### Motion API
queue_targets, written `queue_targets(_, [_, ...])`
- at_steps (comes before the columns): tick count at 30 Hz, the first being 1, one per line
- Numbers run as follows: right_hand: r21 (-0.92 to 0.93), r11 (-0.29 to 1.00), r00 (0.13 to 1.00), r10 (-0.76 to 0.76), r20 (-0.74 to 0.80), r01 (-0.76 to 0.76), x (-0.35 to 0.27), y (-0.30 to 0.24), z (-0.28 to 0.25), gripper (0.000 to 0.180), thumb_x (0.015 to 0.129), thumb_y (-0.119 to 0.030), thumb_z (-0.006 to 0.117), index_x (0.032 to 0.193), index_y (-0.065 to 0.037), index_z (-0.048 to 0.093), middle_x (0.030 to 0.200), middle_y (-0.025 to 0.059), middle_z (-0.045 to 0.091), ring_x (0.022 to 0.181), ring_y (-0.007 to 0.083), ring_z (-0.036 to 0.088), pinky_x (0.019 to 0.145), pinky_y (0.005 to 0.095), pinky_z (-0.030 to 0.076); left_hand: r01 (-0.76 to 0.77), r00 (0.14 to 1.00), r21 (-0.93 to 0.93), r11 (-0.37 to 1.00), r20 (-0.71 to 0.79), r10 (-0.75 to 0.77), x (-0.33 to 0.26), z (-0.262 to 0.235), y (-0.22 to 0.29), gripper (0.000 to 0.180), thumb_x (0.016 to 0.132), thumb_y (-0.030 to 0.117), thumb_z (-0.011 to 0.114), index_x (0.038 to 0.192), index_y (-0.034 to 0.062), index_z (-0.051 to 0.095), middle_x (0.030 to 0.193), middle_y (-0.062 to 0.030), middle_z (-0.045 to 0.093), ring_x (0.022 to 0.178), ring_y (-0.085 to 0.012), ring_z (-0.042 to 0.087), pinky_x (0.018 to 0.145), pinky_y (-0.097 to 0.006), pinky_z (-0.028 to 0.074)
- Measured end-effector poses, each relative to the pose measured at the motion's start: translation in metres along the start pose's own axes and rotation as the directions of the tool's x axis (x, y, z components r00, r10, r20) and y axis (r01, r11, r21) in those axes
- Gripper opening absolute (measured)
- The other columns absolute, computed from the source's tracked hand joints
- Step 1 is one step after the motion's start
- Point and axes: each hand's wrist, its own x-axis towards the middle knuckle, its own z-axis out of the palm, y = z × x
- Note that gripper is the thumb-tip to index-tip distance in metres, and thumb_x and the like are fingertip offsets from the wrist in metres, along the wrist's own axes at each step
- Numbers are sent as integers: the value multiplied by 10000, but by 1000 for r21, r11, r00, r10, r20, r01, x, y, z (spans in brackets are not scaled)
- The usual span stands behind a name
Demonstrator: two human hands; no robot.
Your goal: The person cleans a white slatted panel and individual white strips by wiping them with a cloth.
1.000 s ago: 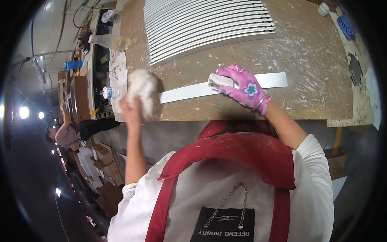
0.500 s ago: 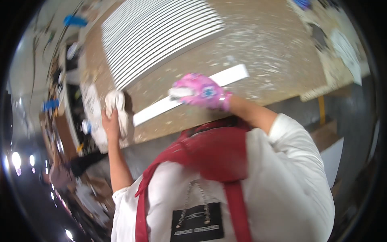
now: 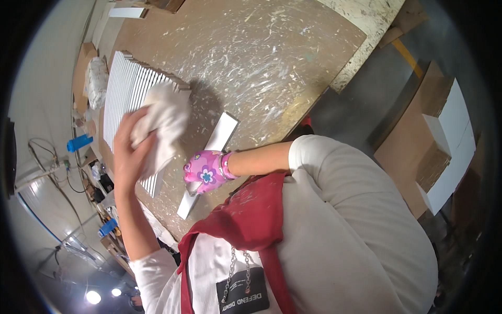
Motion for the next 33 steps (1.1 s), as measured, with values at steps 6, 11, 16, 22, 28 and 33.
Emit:
queue_targets(6, [91,996,997,2,82,-10,5,-4,3,382,794,-409,581,984,-79,616,996,111,611,939,306,611,824,434,482,-590,670,177,788,651,355,66,86,20,475,668,-29,685,1100,167,682,1274,-78,529,1184,-283,499,991,-410,437])
queue_targets(11, [110,994,1000,-18,22,16,1,5,4,403,795,-400,605,1022,-67,597,988,124,604,937,318,602,813,436,475,-732,680,579,360,583,445,106,54,19,278,792,64,604,1024,168,717,1209,-36,569,1114,-250,535,923,-421,479])
queue_targets(16, [132,991,1000,-3,20,0,2,3,2,381,824,-421,568,966,-73,629,952,115,619,951,299,609,814,433,485,-765,632,293,573,512,582,83,81,30,278,790,89,615,1039,173,708,1227,-26,557,1131,-250,526,939,-369,465])
queue_targets(22, [50,996,997,-73,24,72,1,2,6,325,848,-399,532,953,-111,640,932,101,616,928,286,607,787,420,491,-679,728,617,398,494,476,95,64,11,336,771,93,596,1061,226,700,1234,-11,543,1158,-229,498,992,-393,414])
queue_targets(28, [-20,999,996,-44,-73,43,-1,5,11,313,835,-396,539,922,-108,626,940,98,612,916,288,606,771,429,493,-815,579,368,447,483,657,57,100,28,291,768,130,609,1010,248,719,1229,-9,538,1128,-218,506,956,-371,437])
queue_targets(33, [-64,995,997,-71,5,71,1,-5,5,341,809,-404,557,937,-94,615,910,112,610,875,298,609,760,422,502,-638,754,630,444,394,525,58,61,-5,191,765,113,613,925,159,706,1150,-17,542,1137,-228,498,957,-388,419])
